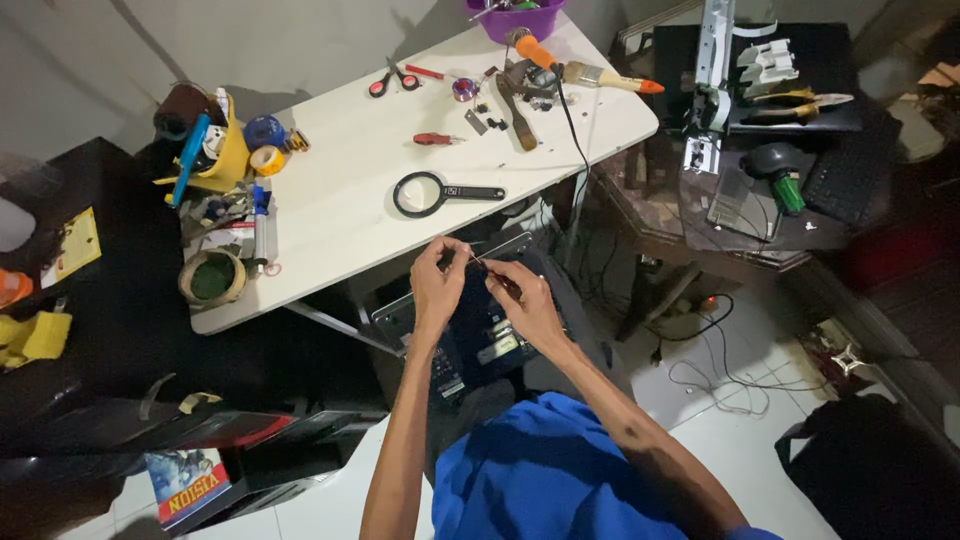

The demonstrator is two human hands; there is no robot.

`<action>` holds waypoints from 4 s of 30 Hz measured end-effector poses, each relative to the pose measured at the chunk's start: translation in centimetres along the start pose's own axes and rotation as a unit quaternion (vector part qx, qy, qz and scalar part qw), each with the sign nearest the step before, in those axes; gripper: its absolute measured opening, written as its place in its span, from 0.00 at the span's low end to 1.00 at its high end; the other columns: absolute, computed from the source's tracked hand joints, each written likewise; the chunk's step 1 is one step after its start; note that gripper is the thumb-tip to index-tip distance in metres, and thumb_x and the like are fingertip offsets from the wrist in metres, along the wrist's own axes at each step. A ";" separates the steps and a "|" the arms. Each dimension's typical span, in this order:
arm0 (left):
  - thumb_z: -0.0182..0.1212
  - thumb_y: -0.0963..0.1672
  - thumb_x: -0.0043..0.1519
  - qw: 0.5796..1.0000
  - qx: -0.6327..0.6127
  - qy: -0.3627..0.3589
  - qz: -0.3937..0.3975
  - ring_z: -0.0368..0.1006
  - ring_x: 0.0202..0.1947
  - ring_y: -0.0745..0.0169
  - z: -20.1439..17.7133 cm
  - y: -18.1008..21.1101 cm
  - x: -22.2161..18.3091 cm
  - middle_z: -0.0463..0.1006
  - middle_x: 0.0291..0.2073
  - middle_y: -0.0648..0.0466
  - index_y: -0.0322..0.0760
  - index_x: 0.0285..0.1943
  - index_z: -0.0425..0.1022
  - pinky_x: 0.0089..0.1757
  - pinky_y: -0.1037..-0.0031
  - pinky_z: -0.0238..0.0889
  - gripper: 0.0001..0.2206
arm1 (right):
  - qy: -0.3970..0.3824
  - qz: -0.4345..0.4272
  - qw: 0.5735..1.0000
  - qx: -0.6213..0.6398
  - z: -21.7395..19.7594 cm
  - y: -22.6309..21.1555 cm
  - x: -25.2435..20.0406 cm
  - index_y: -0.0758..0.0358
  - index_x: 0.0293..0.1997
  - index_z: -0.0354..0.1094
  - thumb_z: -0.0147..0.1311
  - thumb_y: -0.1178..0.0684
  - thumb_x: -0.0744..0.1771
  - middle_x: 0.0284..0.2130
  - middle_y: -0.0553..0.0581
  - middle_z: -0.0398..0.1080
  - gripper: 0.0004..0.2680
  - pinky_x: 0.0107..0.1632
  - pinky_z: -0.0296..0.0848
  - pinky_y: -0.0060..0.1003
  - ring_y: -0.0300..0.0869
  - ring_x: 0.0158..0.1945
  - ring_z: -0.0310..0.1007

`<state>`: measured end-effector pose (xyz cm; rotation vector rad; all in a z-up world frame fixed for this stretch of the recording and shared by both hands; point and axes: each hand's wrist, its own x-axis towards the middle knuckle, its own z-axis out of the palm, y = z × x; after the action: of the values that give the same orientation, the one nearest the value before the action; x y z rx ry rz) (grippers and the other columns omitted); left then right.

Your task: Disassembling and inspecting internal components of a laptop using a magnifying glass and hands

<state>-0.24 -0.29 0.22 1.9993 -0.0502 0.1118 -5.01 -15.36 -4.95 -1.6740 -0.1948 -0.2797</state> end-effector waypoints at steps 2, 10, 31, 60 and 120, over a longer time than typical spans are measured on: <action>0.60 0.47 0.66 1.000 -0.002 0.002 0.009 0.80 0.41 0.41 0.0 -0.4 0.1 0.83 0.33 0.46 0.41 0.38 0.80 0.53 0.55 0.67 0.08 | 0.014 0.016 1.000 -0.003 0.3 0.1 0.1 0.70 0.57 0.73 0.56 0.60 0.70 0.42 0.70 0.76 0.10 0.44 0.82 0.46 0.57 0.45 0.80; 0.59 0.45 0.66 1.000 -0.011 0.005 0.011 0.79 0.45 0.37 -0.1 0.4 -0.1 0.83 0.35 0.44 0.38 0.39 0.79 0.55 0.51 0.66 0.07 | 0.019 0.039 0.999 0.012 0.6 0.5 -0.2 0.72 0.57 0.71 0.57 0.57 0.70 0.42 0.71 0.75 0.11 0.41 0.83 0.44 0.53 0.42 0.80; 0.54 0.45 0.69 0.999 -0.033 -0.020 0.033 0.80 0.42 0.40 -0.8 -0.2 0.0 0.84 0.36 0.46 0.40 0.47 0.81 0.45 0.55 0.70 0.09 | 0.026 -0.029 0.999 -0.021 -0.1 0.0 -0.4 0.69 0.57 0.73 0.56 0.58 0.70 0.39 0.67 0.75 0.10 0.42 0.79 0.49 0.54 0.40 0.80; 0.79 0.46 0.51 0.947 0.147 -0.285 0.026 0.70 0.58 0.22 -3.3 -5.6 3.9 0.77 0.58 0.35 0.37 0.59 0.79 0.59 0.36 0.61 0.26 | -0.087 -0.152 0.947 -0.269 -3.3 -3.2 -5.1 0.64 0.49 0.78 0.61 0.63 0.67 0.39 0.65 0.78 0.07 0.45 0.80 0.47 0.56 0.46 0.80; 0.77 0.49 0.48 0.947 0.180 -0.264 0.025 0.75 0.56 0.30 -2.9 -6.1 3.6 0.82 0.52 0.45 0.49 0.55 0.83 0.60 0.44 0.59 0.24 | -0.154 -0.192 0.739 -0.628 0.7 0.4 -6.2 0.64 0.43 0.64 0.52 0.55 0.68 0.40 0.59 0.62 0.05 0.21 0.75 0.49 0.56 0.19 0.76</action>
<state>3.74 4.94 -3.70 2.3414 -0.4512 -0.4144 -10.75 -14.52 -7.22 -3.0474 -0.7264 -0.4992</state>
